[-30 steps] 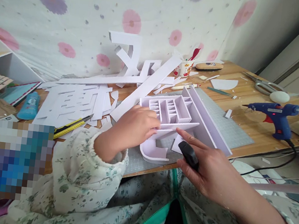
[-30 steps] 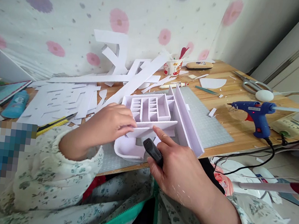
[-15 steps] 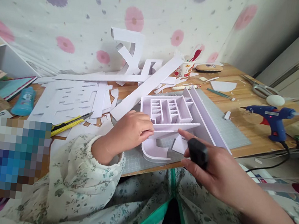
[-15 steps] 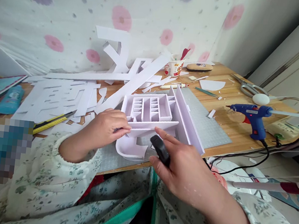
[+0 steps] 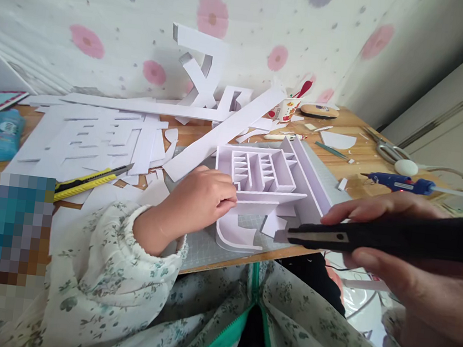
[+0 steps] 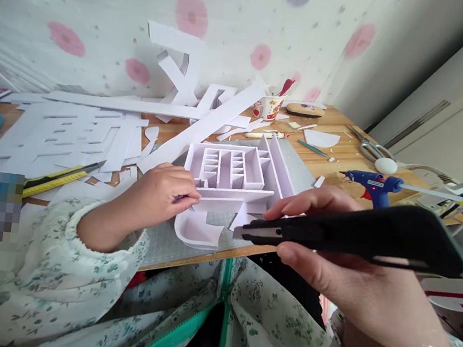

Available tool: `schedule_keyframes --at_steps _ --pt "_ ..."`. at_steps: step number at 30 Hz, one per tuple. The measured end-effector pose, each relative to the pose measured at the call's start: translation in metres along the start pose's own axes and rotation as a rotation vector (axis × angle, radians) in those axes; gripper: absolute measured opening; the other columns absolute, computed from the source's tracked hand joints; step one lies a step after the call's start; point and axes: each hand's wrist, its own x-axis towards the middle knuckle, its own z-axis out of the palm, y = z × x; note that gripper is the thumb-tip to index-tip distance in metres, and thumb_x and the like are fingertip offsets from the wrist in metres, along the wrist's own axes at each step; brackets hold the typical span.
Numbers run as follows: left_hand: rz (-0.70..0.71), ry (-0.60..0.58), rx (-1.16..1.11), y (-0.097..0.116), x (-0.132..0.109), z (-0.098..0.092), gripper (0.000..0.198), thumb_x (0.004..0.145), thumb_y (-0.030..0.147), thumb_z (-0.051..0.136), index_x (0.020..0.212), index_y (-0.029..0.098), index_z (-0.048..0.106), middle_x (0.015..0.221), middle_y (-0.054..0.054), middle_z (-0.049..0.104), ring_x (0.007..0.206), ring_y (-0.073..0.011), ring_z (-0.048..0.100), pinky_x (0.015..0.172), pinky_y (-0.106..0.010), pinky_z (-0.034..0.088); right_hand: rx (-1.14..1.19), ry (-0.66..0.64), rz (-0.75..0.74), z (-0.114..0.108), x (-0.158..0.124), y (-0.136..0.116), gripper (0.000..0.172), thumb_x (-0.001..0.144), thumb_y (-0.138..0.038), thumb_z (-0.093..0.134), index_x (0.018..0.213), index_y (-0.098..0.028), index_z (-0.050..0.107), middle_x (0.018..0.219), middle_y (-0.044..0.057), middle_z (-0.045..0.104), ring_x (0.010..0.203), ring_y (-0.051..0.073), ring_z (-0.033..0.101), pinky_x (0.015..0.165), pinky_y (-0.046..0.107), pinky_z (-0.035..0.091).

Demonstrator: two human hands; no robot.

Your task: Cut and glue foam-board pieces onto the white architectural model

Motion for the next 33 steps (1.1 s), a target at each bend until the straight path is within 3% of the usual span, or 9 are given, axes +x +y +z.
schedule_keyframes --at_steps 3,5,9,11,17,21,26,33 --pt "-0.004 0.007 0.001 -0.001 0.000 0.001 0.022 0.087 0.020 0.052 0.069 0.019 0.064 0.069 0.001 0.067 0.071 -0.0143 0.058 0.069 -0.031 0.035 0.073 -0.065 0.007 -0.001 0.001 0.011 0.023 0.077 -0.032 0.072 0.098 -0.034 0.063 0.102 0.003 0.065 0.098 0.030 0.063 0.076 0.039 0.058" --pt "-0.010 0.000 0.006 -0.001 -0.001 0.001 0.022 0.087 0.020 0.052 0.069 0.018 0.064 0.070 0.001 0.066 0.072 -0.0143 0.058 0.069 -0.031 0.035 0.093 -0.054 -0.008 0.002 0.001 0.010 0.023 0.074 -0.032 0.075 0.094 -0.033 0.065 0.098 0.002 0.064 0.093 0.028 0.063 0.073 0.037 0.057" --pt "-0.015 -0.010 0.016 -0.001 -0.001 0.001 0.022 0.087 0.019 0.052 0.069 0.018 0.064 0.069 0.001 0.065 0.071 -0.0138 0.057 0.069 -0.031 0.035 0.118 0.243 0.118 0.024 0.000 -0.002 0.016 0.073 -0.031 0.076 0.083 -0.028 0.064 0.077 0.002 0.060 0.062 0.020 0.057 0.051 0.032 0.047" --pt "-0.018 -0.007 0.021 -0.001 -0.001 0.001 0.022 0.086 0.018 0.052 0.068 0.019 0.064 0.068 0.002 0.064 0.070 -0.0136 0.056 0.067 -0.031 0.034 0.136 0.319 0.159 0.038 0.002 -0.005 0.019 0.071 -0.031 0.077 0.079 -0.026 0.061 0.073 0.002 0.057 0.057 0.017 0.054 0.047 0.030 0.043" --pt "-0.006 0.001 0.037 -0.002 -0.001 0.002 0.020 0.086 0.019 0.054 0.070 0.019 0.065 0.068 0.002 0.063 0.071 -0.0143 0.056 0.067 -0.031 0.033 0.075 0.216 0.054 0.067 0.013 0.003 0.024 0.076 -0.035 0.071 0.095 -0.024 0.060 0.078 0.003 0.061 0.064 0.018 0.059 0.056 0.031 0.052" --pt "0.000 0.002 0.035 -0.001 -0.001 0.002 0.018 0.086 0.019 0.054 0.072 0.019 0.065 0.071 0.001 0.065 0.073 -0.0146 0.057 0.067 -0.031 0.033 -0.008 0.109 -0.033 0.077 0.018 0.003 0.019 0.077 -0.032 0.070 0.093 -0.024 0.062 0.083 0.003 0.064 0.073 0.018 0.061 0.067 0.032 0.052" --pt "0.002 0.001 0.043 0.000 -0.001 0.002 0.018 0.087 0.019 0.055 0.072 0.019 0.065 0.071 0.001 0.064 0.072 -0.0146 0.056 0.068 -0.031 0.033 0.013 -0.045 0.002 0.078 0.020 0.006 0.019 0.077 -0.024 0.068 0.095 -0.023 0.061 0.084 0.002 0.063 0.074 0.016 0.060 0.063 0.027 0.049" --pt "0.006 -0.007 0.045 0.000 -0.002 0.001 0.015 0.085 0.018 0.056 0.072 0.019 0.065 0.072 0.001 0.065 0.074 -0.0152 0.057 0.067 -0.031 0.033 -0.004 -0.096 0.036 0.081 0.024 0.004 0.015 0.074 -0.019 0.066 0.088 -0.021 0.061 0.079 0.001 0.063 0.068 0.014 0.059 0.061 0.025 0.048"
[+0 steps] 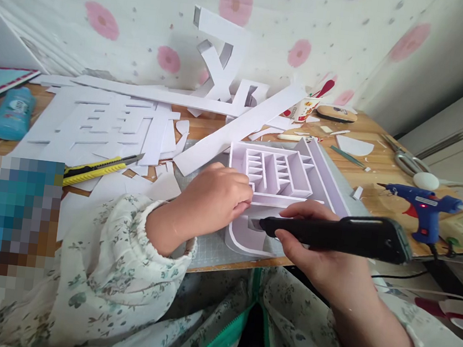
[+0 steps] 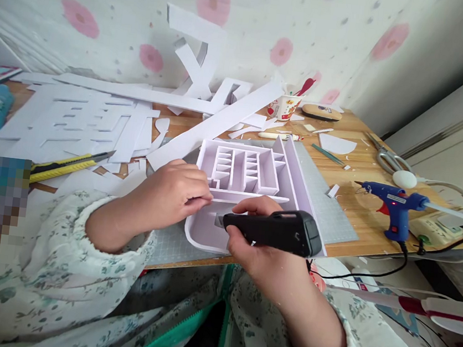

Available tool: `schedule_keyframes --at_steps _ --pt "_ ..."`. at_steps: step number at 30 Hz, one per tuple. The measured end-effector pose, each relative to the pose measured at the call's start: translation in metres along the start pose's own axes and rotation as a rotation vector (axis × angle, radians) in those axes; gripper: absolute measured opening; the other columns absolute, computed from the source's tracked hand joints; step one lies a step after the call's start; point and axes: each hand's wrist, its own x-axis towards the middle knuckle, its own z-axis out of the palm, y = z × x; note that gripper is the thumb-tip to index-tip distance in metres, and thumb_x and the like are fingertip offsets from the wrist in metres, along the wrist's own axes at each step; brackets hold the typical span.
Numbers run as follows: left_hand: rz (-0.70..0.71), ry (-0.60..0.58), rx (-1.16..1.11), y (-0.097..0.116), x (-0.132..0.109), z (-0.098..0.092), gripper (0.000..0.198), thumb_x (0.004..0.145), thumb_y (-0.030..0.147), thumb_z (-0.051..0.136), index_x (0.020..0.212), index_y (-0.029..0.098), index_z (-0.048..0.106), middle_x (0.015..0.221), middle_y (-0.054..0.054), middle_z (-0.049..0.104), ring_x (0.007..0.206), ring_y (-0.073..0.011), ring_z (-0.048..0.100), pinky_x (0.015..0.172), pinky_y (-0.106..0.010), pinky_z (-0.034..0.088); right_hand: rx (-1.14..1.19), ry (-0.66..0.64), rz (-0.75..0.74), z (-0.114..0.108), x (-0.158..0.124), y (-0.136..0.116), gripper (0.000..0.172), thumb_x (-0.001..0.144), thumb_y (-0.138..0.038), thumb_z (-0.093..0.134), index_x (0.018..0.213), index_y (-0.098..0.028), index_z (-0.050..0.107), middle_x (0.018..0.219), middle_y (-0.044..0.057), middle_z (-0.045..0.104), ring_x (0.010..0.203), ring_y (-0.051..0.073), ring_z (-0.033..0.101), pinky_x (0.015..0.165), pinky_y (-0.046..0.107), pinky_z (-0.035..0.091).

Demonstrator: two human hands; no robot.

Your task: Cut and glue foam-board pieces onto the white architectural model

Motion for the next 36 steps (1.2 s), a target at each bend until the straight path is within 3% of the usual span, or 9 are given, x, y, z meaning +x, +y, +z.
schedule_keyframes --at_steps 23,29,36 --pt "-0.005 0.016 -0.018 0.002 0.001 0.000 0.014 0.079 0.011 0.057 0.070 0.018 0.065 0.071 0.002 0.064 0.071 -0.0147 0.055 0.066 -0.031 0.033 0.036 0.024 -0.047 0.015 0.004 0.002 0.015 0.074 -0.027 0.071 0.083 -0.021 0.062 0.071 -0.001 0.062 0.058 0.012 0.055 0.054 0.023 0.045" --pt "0.007 0.010 -0.023 0.003 0.002 -0.002 0.015 0.079 0.011 0.056 0.071 0.018 0.066 0.072 0.001 0.064 0.073 -0.0157 0.056 0.068 -0.031 0.034 0.061 0.128 -0.092 0.021 0.002 0.004 0.020 0.073 -0.029 0.074 0.087 -0.019 0.064 0.075 0.000 0.064 0.063 0.012 0.059 0.060 0.023 0.049" --pt "0.016 0.024 -0.035 0.002 0.002 0.001 0.015 0.078 0.010 0.058 0.067 0.018 0.065 0.069 0.002 0.063 0.072 -0.0146 0.056 0.068 -0.031 0.035 0.005 0.054 -0.177 0.017 0.001 -0.003 0.018 0.076 -0.029 0.074 0.088 -0.020 0.063 0.081 0.001 0.066 0.072 0.014 0.063 0.068 0.025 0.050"
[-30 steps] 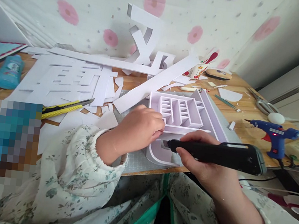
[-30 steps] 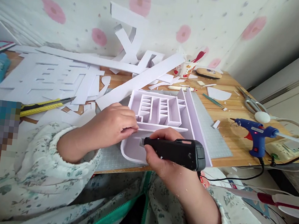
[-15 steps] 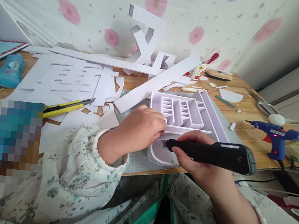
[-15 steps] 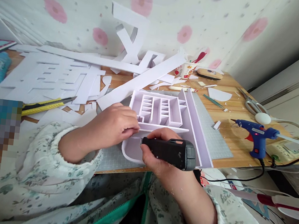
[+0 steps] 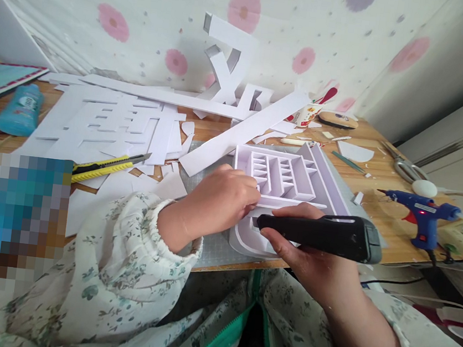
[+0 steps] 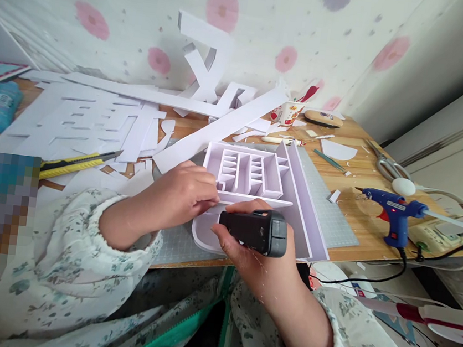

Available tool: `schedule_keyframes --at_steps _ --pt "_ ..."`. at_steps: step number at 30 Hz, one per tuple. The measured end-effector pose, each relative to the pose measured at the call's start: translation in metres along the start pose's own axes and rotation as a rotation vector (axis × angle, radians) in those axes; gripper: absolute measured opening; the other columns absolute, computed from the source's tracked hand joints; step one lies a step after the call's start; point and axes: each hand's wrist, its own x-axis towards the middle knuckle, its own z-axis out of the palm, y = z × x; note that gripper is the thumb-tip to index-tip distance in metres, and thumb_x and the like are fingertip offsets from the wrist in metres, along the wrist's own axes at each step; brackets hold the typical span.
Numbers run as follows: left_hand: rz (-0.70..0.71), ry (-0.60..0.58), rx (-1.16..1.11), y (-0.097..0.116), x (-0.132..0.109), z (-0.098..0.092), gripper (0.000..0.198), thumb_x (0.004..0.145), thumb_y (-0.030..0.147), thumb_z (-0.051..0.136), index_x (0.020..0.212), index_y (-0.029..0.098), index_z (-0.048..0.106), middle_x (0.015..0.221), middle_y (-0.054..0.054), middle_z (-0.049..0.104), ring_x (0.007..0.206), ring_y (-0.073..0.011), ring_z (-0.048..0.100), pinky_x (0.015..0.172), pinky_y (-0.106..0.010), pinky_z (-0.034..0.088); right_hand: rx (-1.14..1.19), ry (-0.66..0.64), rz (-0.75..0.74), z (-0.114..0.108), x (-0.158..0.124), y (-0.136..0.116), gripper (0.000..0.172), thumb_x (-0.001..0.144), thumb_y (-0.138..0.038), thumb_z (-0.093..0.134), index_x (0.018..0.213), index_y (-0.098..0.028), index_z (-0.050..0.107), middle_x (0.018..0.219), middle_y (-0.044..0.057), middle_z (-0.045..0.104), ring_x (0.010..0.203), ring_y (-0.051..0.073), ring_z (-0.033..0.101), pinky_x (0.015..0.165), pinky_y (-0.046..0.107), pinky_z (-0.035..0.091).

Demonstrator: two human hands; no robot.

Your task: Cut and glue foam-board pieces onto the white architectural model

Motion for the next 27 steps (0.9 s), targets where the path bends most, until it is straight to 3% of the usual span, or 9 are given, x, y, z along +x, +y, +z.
schedule_keyframes --at_steps 17,23,27 --pt "0.002 -0.006 -0.027 -0.002 0.000 0.000 0.015 0.078 0.010 0.054 0.069 0.017 0.064 0.072 0.002 0.063 0.075 -0.0153 0.057 0.069 -0.032 0.034 -0.049 -0.101 -0.056 -0.020 0.017 -0.023 0.017 0.079 -0.030 0.071 0.090 -0.022 0.062 0.085 0.000 0.065 0.075 0.014 0.062 0.069 0.027 0.048" --pt "-0.018 -0.011 -0.039 -0.001 -0.001 -0.001 0.014 0.077 0.010 0.055 0.070 0.017 0.065 0.073 0.000 0.065 0.076 -0.0160 0.059 0.070 -0.032 0.035 -0.113 -0.082 -0.092 -0.026 0.021 -0.031 0.015 0.079 -0.034 0.070 0.086 -0.024 0.062 0.081 0.001 0.066 0.074 0.018 0.062 0.068 0.031 0.049" --pt "-0.021 0.016 -0.050 0.000 0.000 -0.001 0.017 0.080 0.012 0.053 0.068 0.017 0.064 0.072 0.000 0.066 0.075 -0.0153 0.059 0.069 -0.031 0.035 -0.122 0.033 -0.118 -0.042 0.018 -0.036 0.015 0.079 -0.033 0.071 0.089 -0.025 0.064 0.080 0.002 0.066 0.071 0.018 0.062 0.064 0.031 0.049"
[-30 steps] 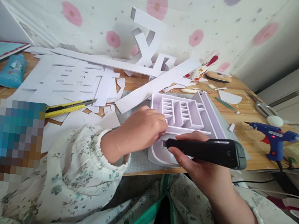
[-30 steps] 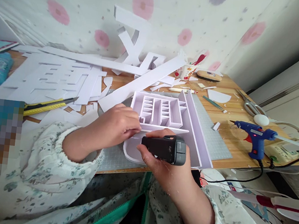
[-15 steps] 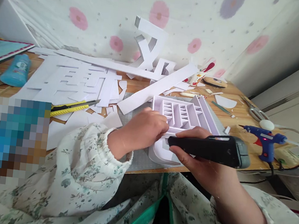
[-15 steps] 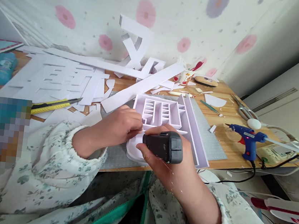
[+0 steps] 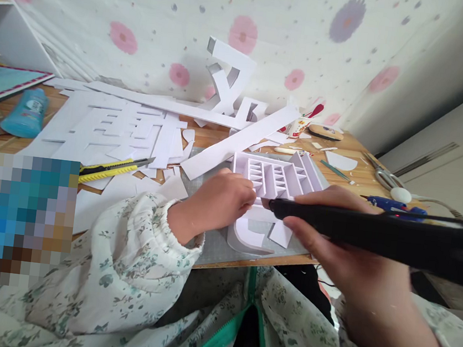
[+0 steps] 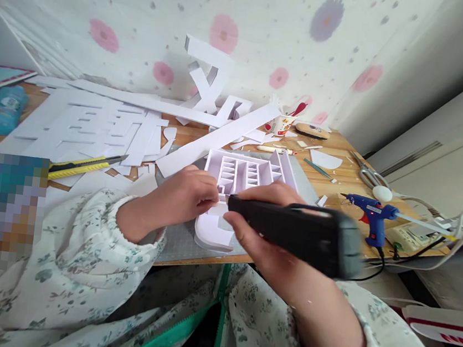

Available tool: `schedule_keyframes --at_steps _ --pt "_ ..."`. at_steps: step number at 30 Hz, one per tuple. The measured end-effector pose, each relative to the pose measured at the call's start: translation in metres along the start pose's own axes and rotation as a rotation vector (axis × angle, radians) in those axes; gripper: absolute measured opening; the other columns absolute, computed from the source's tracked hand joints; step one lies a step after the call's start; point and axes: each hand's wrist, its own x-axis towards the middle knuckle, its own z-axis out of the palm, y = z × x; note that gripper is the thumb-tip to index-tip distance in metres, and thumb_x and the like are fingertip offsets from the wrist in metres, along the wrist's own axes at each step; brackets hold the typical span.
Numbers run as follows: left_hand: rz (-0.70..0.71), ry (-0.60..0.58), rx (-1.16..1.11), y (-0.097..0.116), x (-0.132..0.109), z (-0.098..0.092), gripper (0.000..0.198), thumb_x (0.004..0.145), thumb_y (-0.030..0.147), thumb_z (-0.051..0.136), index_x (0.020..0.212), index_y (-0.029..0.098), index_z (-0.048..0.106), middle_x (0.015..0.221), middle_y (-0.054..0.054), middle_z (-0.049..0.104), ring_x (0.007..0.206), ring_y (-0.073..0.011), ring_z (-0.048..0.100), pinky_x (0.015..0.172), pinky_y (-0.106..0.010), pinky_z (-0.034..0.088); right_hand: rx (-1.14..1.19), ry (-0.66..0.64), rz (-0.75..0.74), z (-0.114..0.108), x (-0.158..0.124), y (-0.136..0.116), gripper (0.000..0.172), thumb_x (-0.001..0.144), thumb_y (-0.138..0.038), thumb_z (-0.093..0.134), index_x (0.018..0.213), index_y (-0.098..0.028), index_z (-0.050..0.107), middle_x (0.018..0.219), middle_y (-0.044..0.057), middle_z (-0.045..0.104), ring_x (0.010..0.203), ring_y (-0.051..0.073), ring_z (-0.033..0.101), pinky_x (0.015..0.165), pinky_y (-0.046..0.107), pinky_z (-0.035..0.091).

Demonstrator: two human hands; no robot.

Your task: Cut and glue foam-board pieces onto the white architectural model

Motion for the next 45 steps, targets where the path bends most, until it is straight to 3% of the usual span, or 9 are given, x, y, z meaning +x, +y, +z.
schedule_keyframes --at_steps 4,9,14,22,29,45 --pt "-0.010 -0.019 0.024 0.000 0.001 0.000 0.017 0.079 0.011 0.052 0.068 0.017 0.063 0.072 0.000 0.065 0.073 -0.0154 0.058 0.069 -0.032 0.035 0.051 0.015 0.041 -0.007 -0.006 0.004 0.014 0.078 -0.031 0.072 0.088 -0.024 0.064 0.078 0.002 0.066 0.066 0.017 0.062 0.055 0.028 0.048" --pt "-0.007 -0.009 0.035 -0.001 0.001 0.001 0.015 0.077 0.009 0.055 0.067 0.017 0.063 0.071 0.001 0.065 0.072 -0.0154 0.057 0.069 -0.031 0.035 0.102 -0.127 0.063 0.017 -0.014 0.020 0.017 0.079 -0.033 0.070 0.088 -0.021 0.062 0.074 0.002 0.064 0.063 0.015 0.059 0.056 0.026 0.047" --pt "0.011 0.008 0.041 -0.002 0.000 0.003 0.013 0.078 0.011 0.058 0.068 0.018 0.063 0.073 0.001 0.066 0.073 -0.0155 0.058 0.070 -0.031 0.035 0.137 -0.133 0.103 0.034 -0.016 0.027 0.016 0.079 -0.033 0.070 0.085 -0.020 0.062 0.073 0.002 0.064 0.059 0.013 0.058 0.051 0.024 0.046" --pt "0.027 0.030 0.061 -0.002 -0.001 0.004 0.015 0.080 0.012 0.056 0.072 0.019 0.066 0.072 0.000 0.066 0.076 -0.0169 0.060 0.067 -0.031 0.035 0.088 -0.116 0.065 0.037 -0.015 0.033 0.018 0.079 -0.033 0.071 0.086 -0.020 0.062 0.076 0.003 0.066 0.065 0.016 0.061 0.059 0.028 0.049" --pt "0.023 0.044 0.055 -0.004 -0.001 0.007 0.014 0.079 0.012 0.057 0.069 0.019 0.065 0.071 0.002 0.066 0.073 -0.0158 0.059 0.065 -0.031 0.033 0.104 -0.129 0.075 0.039 -0.016 0.031 0.017 0.078 -0.030 0.071 0.089 -0.021 0.061 0.079 0.003 0.066 0.066 0.016 0.062 0.057 0.026 0.049" --pt "0.009 0.001 0.041 -0.002 0.000 0.004 0.015 0.076 0.010 0.053 0.066 0.018 0.061 0.071 0.001 0.065 0.070 -0.0146 0.056 0.063 -0.031 0.032 0.027 -0.157 0.036 0.034 -0.011 0.021 0.017 0.080 -0.035 0.069 0.089 -0.023 0.060 0.083 0.002 0.066 0.074 0.018 0.062 0.068 0.031 0.051"
